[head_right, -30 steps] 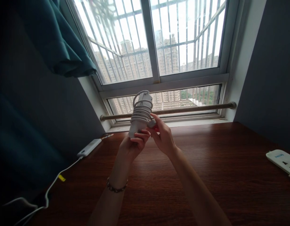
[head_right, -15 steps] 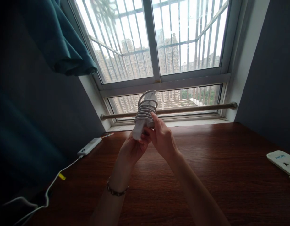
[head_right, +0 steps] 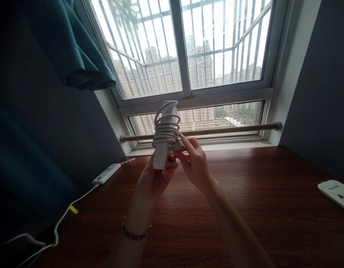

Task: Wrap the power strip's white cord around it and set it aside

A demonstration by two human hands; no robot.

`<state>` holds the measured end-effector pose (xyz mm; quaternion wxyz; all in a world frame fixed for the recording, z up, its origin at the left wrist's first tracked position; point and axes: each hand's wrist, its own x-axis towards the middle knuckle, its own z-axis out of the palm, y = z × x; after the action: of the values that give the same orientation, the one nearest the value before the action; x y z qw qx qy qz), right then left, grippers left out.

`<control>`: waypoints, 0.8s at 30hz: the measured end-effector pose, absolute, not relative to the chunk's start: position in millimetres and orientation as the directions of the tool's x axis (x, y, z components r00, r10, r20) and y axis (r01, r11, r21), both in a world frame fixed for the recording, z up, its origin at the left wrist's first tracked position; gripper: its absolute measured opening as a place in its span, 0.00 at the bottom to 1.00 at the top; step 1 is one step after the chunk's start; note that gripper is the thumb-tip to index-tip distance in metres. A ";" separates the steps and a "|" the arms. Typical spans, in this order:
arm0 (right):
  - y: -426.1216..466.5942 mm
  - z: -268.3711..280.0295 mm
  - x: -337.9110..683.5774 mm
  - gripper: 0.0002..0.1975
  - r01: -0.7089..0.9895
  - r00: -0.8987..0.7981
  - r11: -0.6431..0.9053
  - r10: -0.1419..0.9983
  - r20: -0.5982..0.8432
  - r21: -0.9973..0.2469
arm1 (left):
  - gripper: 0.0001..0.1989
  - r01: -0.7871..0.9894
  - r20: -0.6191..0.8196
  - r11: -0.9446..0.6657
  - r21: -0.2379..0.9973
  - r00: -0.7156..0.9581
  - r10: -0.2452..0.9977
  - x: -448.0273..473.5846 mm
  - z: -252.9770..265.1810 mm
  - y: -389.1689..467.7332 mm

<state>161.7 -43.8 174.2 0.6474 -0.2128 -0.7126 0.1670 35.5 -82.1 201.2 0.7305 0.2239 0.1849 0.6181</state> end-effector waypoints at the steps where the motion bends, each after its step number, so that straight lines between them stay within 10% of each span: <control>1: -46.2 174.5 159.3 0.18 0.098 -0.011 0.834 0.546 0.838 -0.543 | 0.24 -0.812 0.008 0.125 0.570 0.157 0.988 37.1 199.9 -81.4; 11: -53.4 178.9 154.9 0.07 0.080 0.250 0.751 0.621 0.743 -0.655 | 0.21 -0.809 -0.034 0.241 0.537 0.264 0.964 40.5 199.9 -82.4; 20: -41.1 181.0 162.2 0.29 -0.107 0.236 0.671 0.734 0.637 -0.733 | 0.14 -0.775 -0.134 0.629 0.061 0.618 0.775 36.7 203.2 -86.2; 24: -37.0 180.8 165.2 0.46 -0.182 0.244 0.461 0.877 0.414 -0.869 | 0.12 -0.832 -0.110 0.520 0.195 0.508 0.854 44.2 197.2 -80.8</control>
<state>165.2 -37.0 180.8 0.7030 -0.3573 -0.4861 0.3768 44.2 -80.8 197.2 0.8664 0.0584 0.0964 0.4865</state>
